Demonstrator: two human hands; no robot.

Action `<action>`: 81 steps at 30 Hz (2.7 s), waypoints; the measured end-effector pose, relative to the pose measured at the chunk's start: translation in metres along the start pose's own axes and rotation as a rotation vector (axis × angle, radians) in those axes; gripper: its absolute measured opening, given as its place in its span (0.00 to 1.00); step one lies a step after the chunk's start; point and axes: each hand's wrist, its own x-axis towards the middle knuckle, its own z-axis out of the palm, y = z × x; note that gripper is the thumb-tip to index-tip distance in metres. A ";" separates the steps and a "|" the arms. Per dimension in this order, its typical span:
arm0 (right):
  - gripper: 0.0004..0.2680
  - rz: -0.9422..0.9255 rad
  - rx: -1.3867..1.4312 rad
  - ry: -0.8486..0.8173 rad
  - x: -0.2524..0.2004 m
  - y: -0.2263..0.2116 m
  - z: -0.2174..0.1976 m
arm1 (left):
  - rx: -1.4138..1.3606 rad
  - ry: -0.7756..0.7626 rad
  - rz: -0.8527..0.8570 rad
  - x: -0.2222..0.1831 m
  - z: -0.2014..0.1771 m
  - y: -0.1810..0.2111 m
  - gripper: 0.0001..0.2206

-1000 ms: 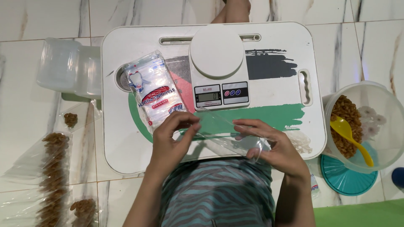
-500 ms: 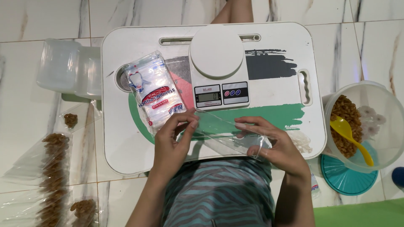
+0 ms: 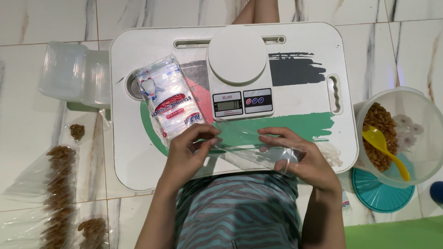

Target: Portioning pet food into small plastic bags and weighing them on a digital scale.

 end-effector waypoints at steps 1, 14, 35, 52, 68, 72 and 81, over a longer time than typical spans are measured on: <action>0.24 0.001 0.000 -0.001 0.000 0.001 -0.001 | 0.000 0.000 -0.001 0.001 0.001 0.001 0.10; 0.23 -0.014 0.079 -0.019 0.012 0.010 0.001 | -0.132 0.113 0.056 0.005 0.000 -0.019 0.07; 0.06 -0.047 -0.121 0.503 -0.062 0.036 -0.107 | 0.961 -0.179 0.718 -0.004 0.045 0.021 0.35; 0.10 1.307 -0.905 0.911 -0.113 0.210 -0.269 | 0.711 -0.104 0.735 0.001 0.028 0.033 0.34; 0.09 1.269 -0.861 0.979 -0.154 0.124 -0.249 | 0.696 -0.032 0.692 -0.005 0.025 0.032 0.35; 0.13 0.960 -0.545 1.172 -0.168 0.098 -0.236 | 0.685 -0.040 0.659 -0.007 0.024 0.033 0.36; 0.15 0.952 -0.512 1.177 -0.177 0.107 -0.235 | 0.678 -0.046 0.658 -0.007 0.024 0.030 0.36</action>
